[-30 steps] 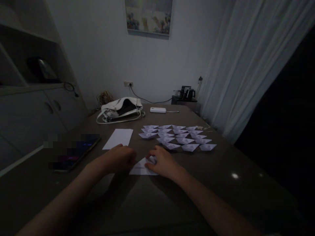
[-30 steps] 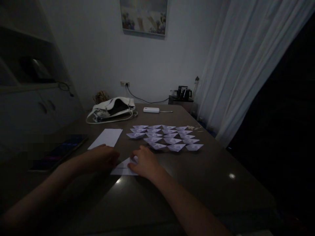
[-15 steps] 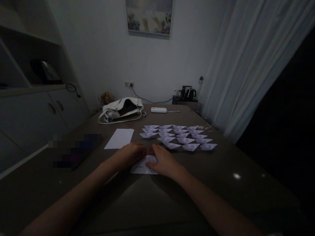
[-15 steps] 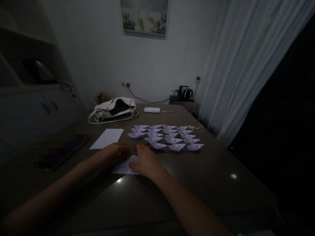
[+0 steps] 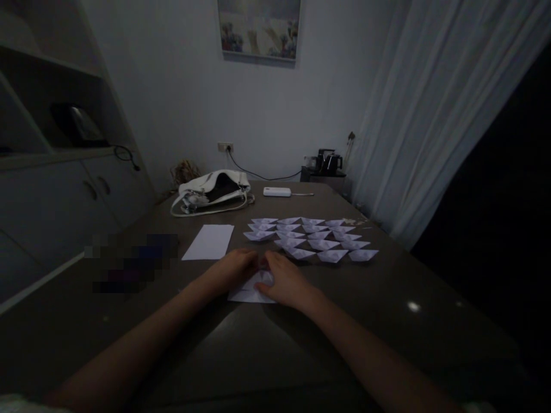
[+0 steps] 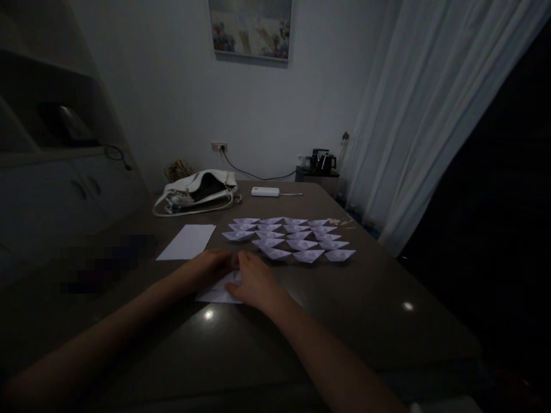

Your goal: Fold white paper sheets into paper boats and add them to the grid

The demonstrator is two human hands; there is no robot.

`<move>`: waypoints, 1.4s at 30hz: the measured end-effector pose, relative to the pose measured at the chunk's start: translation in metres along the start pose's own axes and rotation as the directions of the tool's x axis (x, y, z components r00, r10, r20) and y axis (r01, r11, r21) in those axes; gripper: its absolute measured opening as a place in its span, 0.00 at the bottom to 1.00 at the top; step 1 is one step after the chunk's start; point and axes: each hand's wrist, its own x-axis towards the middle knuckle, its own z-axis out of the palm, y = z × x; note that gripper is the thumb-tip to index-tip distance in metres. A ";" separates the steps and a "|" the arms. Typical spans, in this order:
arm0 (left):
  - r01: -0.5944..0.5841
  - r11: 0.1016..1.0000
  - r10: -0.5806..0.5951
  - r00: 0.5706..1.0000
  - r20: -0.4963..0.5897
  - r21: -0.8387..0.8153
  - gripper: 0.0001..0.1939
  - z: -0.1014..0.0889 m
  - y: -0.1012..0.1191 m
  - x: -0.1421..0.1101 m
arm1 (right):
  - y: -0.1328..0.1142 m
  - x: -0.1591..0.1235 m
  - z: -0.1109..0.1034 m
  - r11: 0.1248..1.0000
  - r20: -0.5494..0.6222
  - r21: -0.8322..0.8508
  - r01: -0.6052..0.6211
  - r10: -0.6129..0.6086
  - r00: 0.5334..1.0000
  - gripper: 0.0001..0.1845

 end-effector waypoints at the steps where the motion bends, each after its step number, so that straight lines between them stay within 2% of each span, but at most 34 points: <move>1: -0.004 1.000 0.004 1.000 0.016 -0.001 0.05 -0.002 -0.001 -0.002 | -0.001 0.000 -0.001 1.000 0.002 -0.001 -0.002 0.002 1.000 0.20; 6: -0.033 0.999 0.032 0.995 0.096 0.001 0.04 -0.018 -0.004 -0.013 | -0.003 -0.002 -0.004 1.000 0.006 -0.020 -0.019 0.019 1.000 0.20; 9: -0.026 0.999 0.024 0.996 0.083 0.024 0.05 -0.020 0.001 -0.015 | -0.002 -0.001 -0.003 1.000 -0.002 -0.013 -0.013 0.013 1.000 0.20; 13: 0.111 0.989 -0.107 0.993 -0.045 0.098 0.08 -0.009 0.015 -0.010 | 0.001 0.000 0.001 1.000 -0.014 -0.016 0.013 -0.013 1.000 0.19; 19: 0.147 0.975 -0.145 0.989 -0.025 0.168 0.08 0.010 0.026 -0.006 | 0.004 0.001 0.005 1.000 -0.031 -0.005 0.027 -0.027 0.999 0.17; 29: 0.215 0.942 -0.210 0.977 -0.047 0.260 0.08 0.013 0.028 -0.011 | 0.003 0.001 0.004 0.999 -0.033 0.009 0.031 -0.031 0.999 0.18; 37: 0.171 0.914 -0.173 0.985 -0.028 0.367 0.11 0.004 0.034 -0.027 | 0.002 -0.001 0.003 0.999 -0.032 0.036 0.010 -0.009 0.999 0.20; 42: 0.157 0.883 -0.190 0.981 0.031 0.443 0.12 -0.006 0.038 -0.035 | 0.002 -0.001 0.001 1.000 -0.021 0.028 0.005 -0.004 1.000 0.20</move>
